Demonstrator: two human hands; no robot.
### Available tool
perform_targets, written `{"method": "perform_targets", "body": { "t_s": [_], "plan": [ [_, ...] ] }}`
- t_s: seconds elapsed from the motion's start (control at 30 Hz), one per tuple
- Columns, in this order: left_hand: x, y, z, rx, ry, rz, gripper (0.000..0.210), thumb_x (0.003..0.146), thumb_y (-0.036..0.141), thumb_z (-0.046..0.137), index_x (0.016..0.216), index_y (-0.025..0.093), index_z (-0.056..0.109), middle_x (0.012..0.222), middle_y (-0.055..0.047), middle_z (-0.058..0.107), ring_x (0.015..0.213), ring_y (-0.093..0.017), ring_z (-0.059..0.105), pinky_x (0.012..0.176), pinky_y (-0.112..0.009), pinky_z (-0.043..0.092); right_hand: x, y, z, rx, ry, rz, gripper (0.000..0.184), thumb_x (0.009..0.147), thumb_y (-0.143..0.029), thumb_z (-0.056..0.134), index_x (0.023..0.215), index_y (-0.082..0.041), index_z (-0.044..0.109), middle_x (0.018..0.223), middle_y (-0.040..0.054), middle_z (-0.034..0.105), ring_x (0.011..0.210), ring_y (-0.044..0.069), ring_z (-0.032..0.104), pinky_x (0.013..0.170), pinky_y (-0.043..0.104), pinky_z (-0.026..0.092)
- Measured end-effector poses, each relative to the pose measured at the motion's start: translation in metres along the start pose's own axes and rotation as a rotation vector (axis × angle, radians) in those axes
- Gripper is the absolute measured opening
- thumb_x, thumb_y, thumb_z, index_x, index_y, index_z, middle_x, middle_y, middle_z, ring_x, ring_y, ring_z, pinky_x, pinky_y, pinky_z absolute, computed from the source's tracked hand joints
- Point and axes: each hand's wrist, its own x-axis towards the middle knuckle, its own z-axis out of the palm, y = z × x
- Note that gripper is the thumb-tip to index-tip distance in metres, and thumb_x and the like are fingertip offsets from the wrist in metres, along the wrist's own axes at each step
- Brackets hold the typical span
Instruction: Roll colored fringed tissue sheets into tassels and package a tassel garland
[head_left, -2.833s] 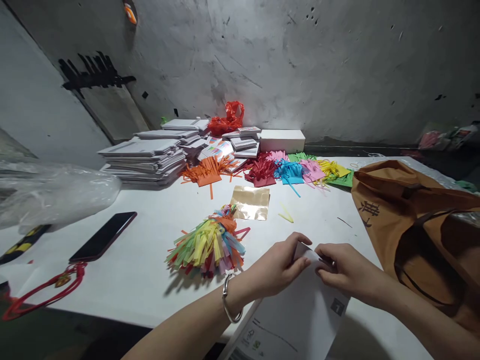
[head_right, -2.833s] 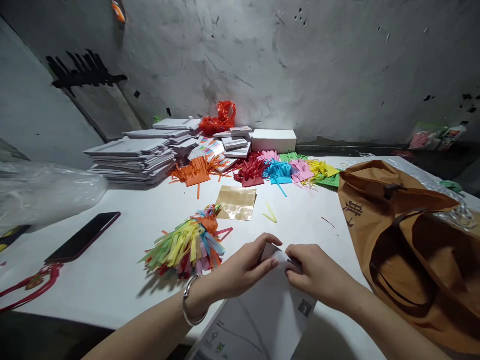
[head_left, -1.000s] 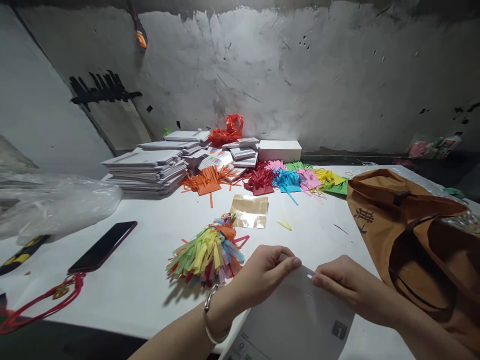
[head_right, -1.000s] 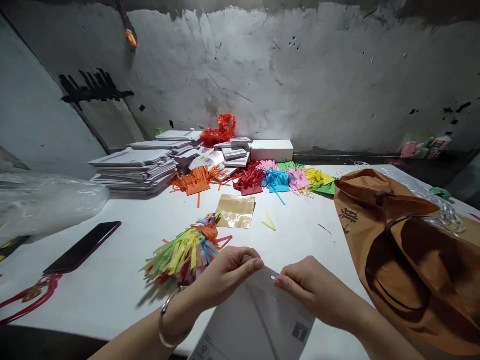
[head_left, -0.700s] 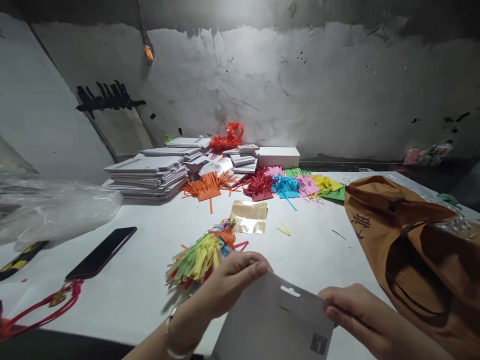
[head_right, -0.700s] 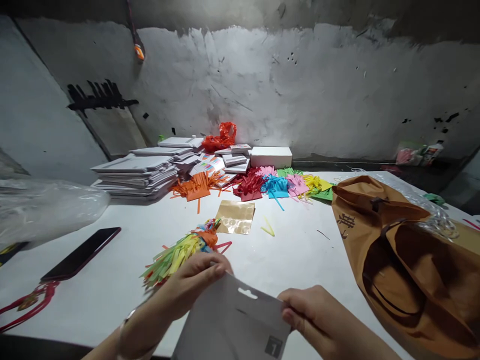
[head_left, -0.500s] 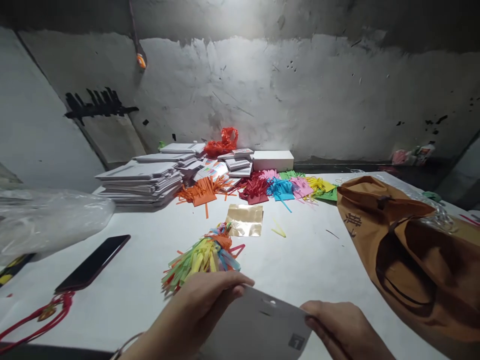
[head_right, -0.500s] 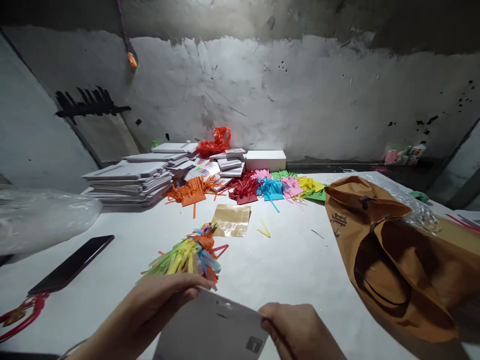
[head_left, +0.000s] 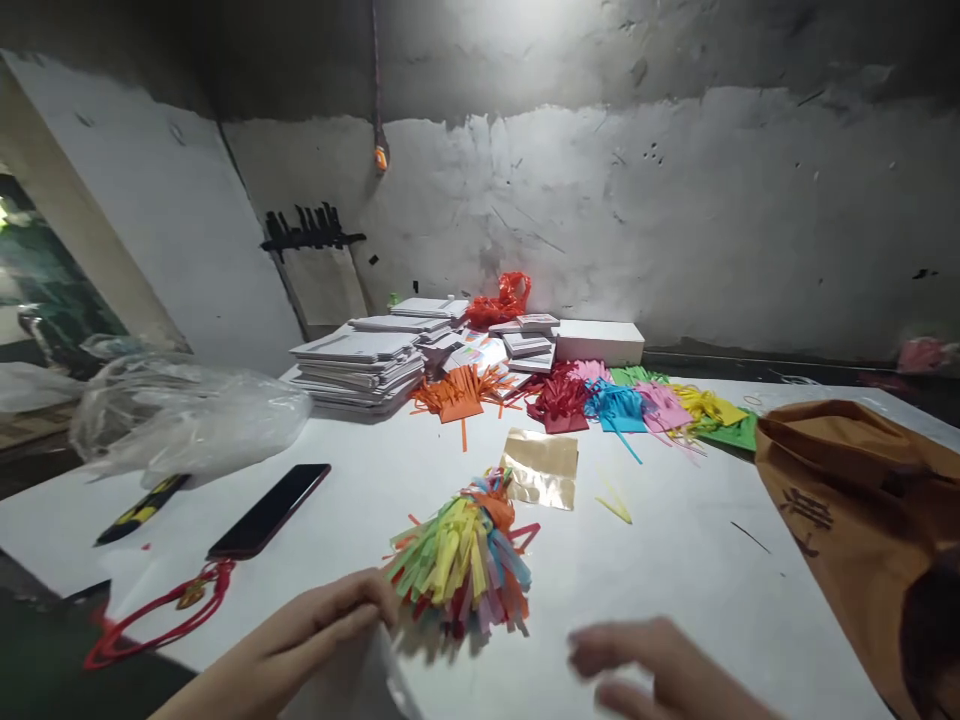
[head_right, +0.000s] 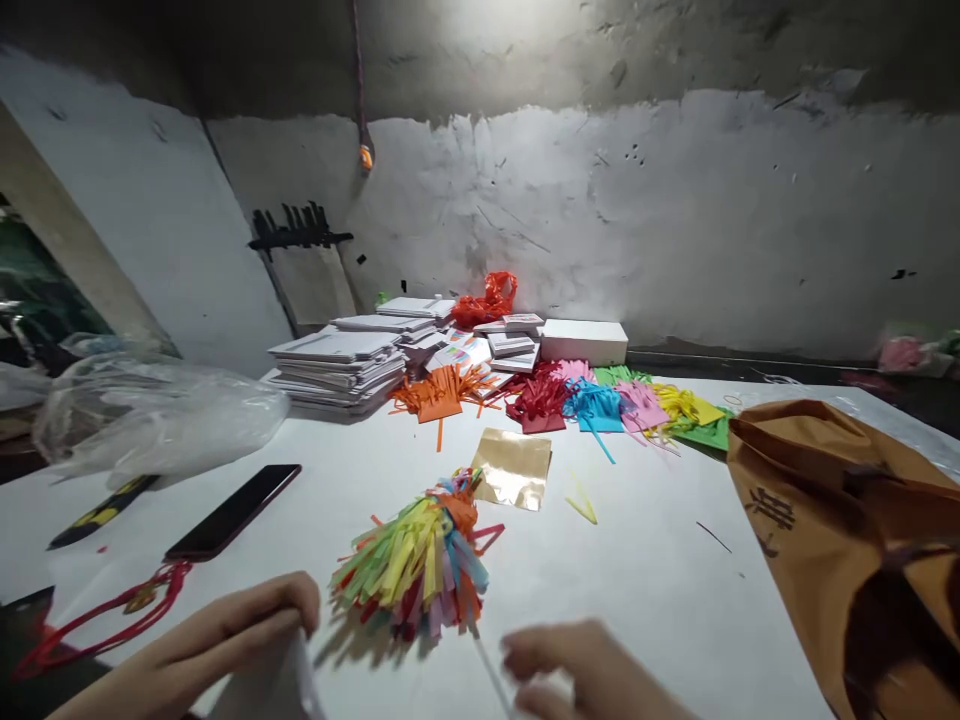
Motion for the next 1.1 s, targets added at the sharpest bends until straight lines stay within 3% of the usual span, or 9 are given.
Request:
{"method": "perform_targets", "body": {
  "t_s": [0.1, 0.2, 0.33, 0.43, 0.53, 0.7, 0.83, 0.93, 1.1],
  "plan": [
    [0.021, -0.013, -0.041, 0.063, 0.261, -0.113, 0.042, 0.08, 0.062, 0.056, 0.067, 0.022, 0.057, 0.068, 0.002, 0.058, 0.072, -0.021, 0.056, 0.068, -0.026, 0.046, 0.067, 0.033, -0.058, -0.078, 0.145, 0.093, 0.037, 0.093, -0.052, 0.055, 0.11, -0.026, 0.073, 0.108, 0.006, 0.077, 0.1, 0.025, 0.072, 0.091, 0.036, 0.054],
    [0.066, -0.017, -0.073, 0.115, 0.31, -0.195, 0.042, 0.083, 0.059, 0.053, 0.067, 0.021, 0.058, 0.052, 0.005, 0.043, 0.058, -0.016, 0.045, 0.06, -0.024, 0.038, 0.145, 0.075, -0.093, -0.109, 0.256, 0.174, 0.028, 0.095, -0.039, 0.059, 0.11, -0.019, 0.07, 0.113, 0.0109, 0.073, 0.105, 0.026, 0.069, 0.096, 0.044, 0.051],
    [0.153, -0.018, -0.079, 0.177, 0.109, -0.166, 0.046, 0.078, 0.061, 0.053, 0.074, 0.018, 0.067, 0.049, 0.006, 0.042, 0.054, -0.016, 0.042, 0.056, -0.024, 0.031, 0.232, 0.117, -0.089, -0.096, 0.306, 0.214, 0.033, 0.093, -0.032, 0.069, 0.123, -0.018, 0.062, 0.135, 0.0095, 0.06, 0.124, 0.027, 0.057, 0.105, 0.052, 0.046],
    [0.221, -0.02, -0.061, 0.183, 0.027, -0.127, 0.04, 0.073, 0.055, 0.058, 0.076, 0.016, 0.069, 0.057, 0.002, 0.055, 0.061, -0.018, 0.051, 0.06, -0.026, 0.036, 0.266, 0.126, -0.074, -0.007, 0.237, 0.219, 0.031, 0.094, -0.034, 0.069, 0.119, -0.017, 0.063, 0.121, 0.0066, 0.066, 0.107, 0.022, 0.064, 0.095, 0.046, 0.053],
    [0.276, -0.022, -0.036, 0.16, 0.001, -0.113, 0.047, 0.069, 0.042, 0.064, 0.104, 0.013, 0.071, 0.078, -0.004, 0.071, 0.074, -0.023, 0.062, 0.067, -0.029, 0.043, 0.271, 0.117, -0.073, 0.142, 0.133, 0.201, 0.021, 0.091, -0.033, 0.07, 0.103, -0.016, 0.068, 0.096, 0.0022, 0.07, 0.087, 0.017, 0.067, 0.082, 0.037, 0.055],
    [0.325, -0.017, -0.001, 0.051, -0.085, -0.036, 0.094, 0.065, 0.028, 0.072, 0.153, 0.014, 0.039, 0.107, -0.009, 0.073, 0.092, -0.025, 0.067, 0.076, -0.029, 0.048, 0.252, 0.098, -0.092, 0.393, 0.076, 0.187, 0.032, 0.074, -0.043, 0.075, 0.094, -0.018, 0.075, 0.088, 0.0029, 0.073, 0.082, 0.021, 0.066, 0.077, 0.033, 0.051],
    [0.332, -0.004, 0.007, -0.026, -0.142, 0.038, 0.087, 0.068, 0.024, 0.068, 0.151, 0.015, 0.044, 0.082, 0.0, 0.068, 0.077, -0.021, 0.065, 0.067, -0.028, 0.048, 0.241, 0.099, -0.089, 0.518, 0.25, 0.312, 0.074, 0.071, -0.063, 0.075, 0.13, -0.02, 0.058, 0.1, 0.0049, 0.071, 0.083, 0.021, 0.068, 0.076, 0.033, 0.053],
    [0.327, 0.007, 0.002, -0.066, -0.114, 0.108, 0.087, 0.074, 0.026, 0.067, 0.156, 0.018, 0.037, 0.081, 0.001, 0.066, 0.078, -0.019, 0.063, 0.069, -0.027, 0.047, 0.234, 0.103, -0.074, 0.591, 0.316, 0.428, 0.108, 0.067, -0.071, 0.075, 0.147, -0.011, 0.034, 0.078, 0.0023, 0.069, 0.07, 0.022, 0.069, 0.068, 0.035, 0.054],
    [0.314, 0.018, -0.004, -0.07, -0.056, 0.225, 0.088, 0.081, 0.022, 0.064, 0.16, 0.026, 0.028, 0.112, -0.006, 0.071, 0.093, -0.022, 0.064, 0.075, -0.028, 0.048, 0.221, 0.093, -0.06, 0.652, 0.433, 0.287, 0.102, 0.074, -0.062, 0.079, 0.151, -0.018, 0.029, 0.078, -0.0008, 0.069, 0.075, 0.021, 0.069, 0.074, 0.032, 0.055]
  ]
}}
